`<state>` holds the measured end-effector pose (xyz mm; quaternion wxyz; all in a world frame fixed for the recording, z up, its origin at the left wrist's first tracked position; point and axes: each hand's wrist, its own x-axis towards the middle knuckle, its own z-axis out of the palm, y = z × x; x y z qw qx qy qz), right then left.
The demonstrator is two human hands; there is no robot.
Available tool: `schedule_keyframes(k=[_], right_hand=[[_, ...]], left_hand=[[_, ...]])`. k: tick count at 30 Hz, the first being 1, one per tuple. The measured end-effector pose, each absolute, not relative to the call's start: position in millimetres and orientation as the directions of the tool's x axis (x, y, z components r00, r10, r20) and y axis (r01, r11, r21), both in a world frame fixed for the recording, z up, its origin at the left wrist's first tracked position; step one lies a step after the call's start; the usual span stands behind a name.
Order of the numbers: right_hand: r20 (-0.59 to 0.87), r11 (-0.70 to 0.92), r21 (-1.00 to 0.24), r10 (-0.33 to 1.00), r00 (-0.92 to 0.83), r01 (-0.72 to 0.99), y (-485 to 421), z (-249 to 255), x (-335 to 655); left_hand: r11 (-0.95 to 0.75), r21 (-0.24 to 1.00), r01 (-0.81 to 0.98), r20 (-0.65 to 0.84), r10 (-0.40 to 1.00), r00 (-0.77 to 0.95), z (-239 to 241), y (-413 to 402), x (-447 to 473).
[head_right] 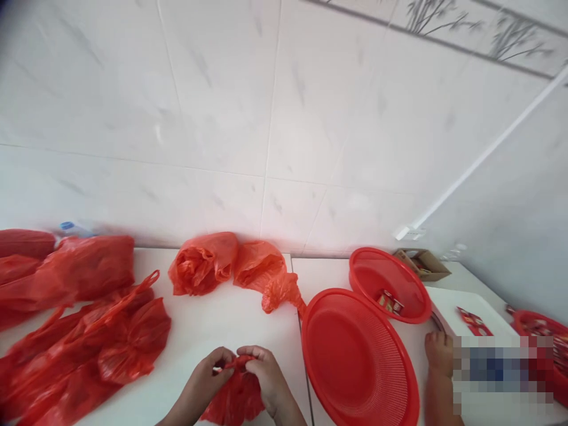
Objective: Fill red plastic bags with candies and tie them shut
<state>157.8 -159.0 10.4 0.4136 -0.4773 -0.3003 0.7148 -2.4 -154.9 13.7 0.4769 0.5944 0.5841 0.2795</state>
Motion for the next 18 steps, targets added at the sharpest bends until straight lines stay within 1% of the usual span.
schedule_keyframes(k=[2,3,4,5,6,7,8,9,10,11,12,14,16,18], right_hand=[[-0.423,-0.453,-0.778,0.89,-0.169,-0.436,-157.6,11.3,160.1],[-0.424,-0.434,-0.777,0.896,-0.131,-0.455,-156.3,10.8,162.2],[-0.425,-0.412,-0.801,0.902,-0.072,-0.434,-155.0,9.5,165.3],[-0.421,-0.389,-0.846,0.907,0.011,-0.365,-154.2,7.4,169.7],[-0.398,-0.363,-0.9,0.91,0.115,-0.242,-154.2,4.2,175.5],[-0.34,-0.332,-0.94,0.913,0.224,-0.074,-155.1,-0.1,182.2],[-0.254,-0.304,-0.945,0.915,0.314,0.119,-157.1,-5.5,189.6],[-0.165,-0.285,-0.909,0.916,0.366,0.303,-160.1,-11.8,197.0],[-0.098,-0.276,-0.853,0.919,0.382,0.444,-163.9,-18.8,203.8],[-0.057,-0.271,-0.795,0.924,0.377,0.542,-168.2,-26.0,209.5],[-0.037,-0.267,-0.749,0.931,0.363,0.607,-172.8,-32.8,213.6],[-0.039,-0.267,-0.698,0.941,0.338,0.664,-181.3,-43.3,216.9],[-0.069,-0.276,-0.7,0.944,0.323,0.659,-186.6,-47.4,215.3],[-0.113,-0.296,-0.739,0.94,0.321,0.605,-187.2,-45.2,212.9]], left_hand=[[0.048,0.887,0.46,-0.156,0.968,0.198,10.3,-152.8,-6.3],[-0.002,0.886,0.464,-0.113,0.969,0.219,9.3,-151.8,-9.0],[-0.047,0.884,0.465,-0.07,0.97,0.232,8.6,-150.9,-12.7],[-0.076,0.882,0.465,-0.038,0.972,0.232,8.2,-150.3,-17.5],[-0.084,0.879,0.469,-0.021,0.977,0.214,7.6,-150.2,-23.6],[-0.069,0.876,0.477,-0.021,0.983,0.181,6.7,-150.8,-31.0],[-0.041,0.872,0.489,-0.032,0.99,0.14,5.2,-152.2,-39.6],[-0.008,0.865,0.501,-0.05,0.994,0.102,3.1,-154.6,-49.0],[0.024,0.857,0.515,-0.07,0.995,0.069,0.2,-158.2,-58.7],[0.049,0.847,0.53,-0.087,0.995,0.047,-3.2,-162.7,-68.1],[0.067,0.835,0.547,-0.1,0.995,0.03,-6.9,-167.8,-76.6],[0.112,0.807,0.58,-0.131,0.991,-0.009,-13.9,-177.6,-89.4],[0.176,0.78,0.6,-0.174,0.983,-0.062,-18.1,-183.0,-96.7],[0.24,0.758,0.606,-0.23,0.969,-0.096,-17.6,-182.1,-100.3]])
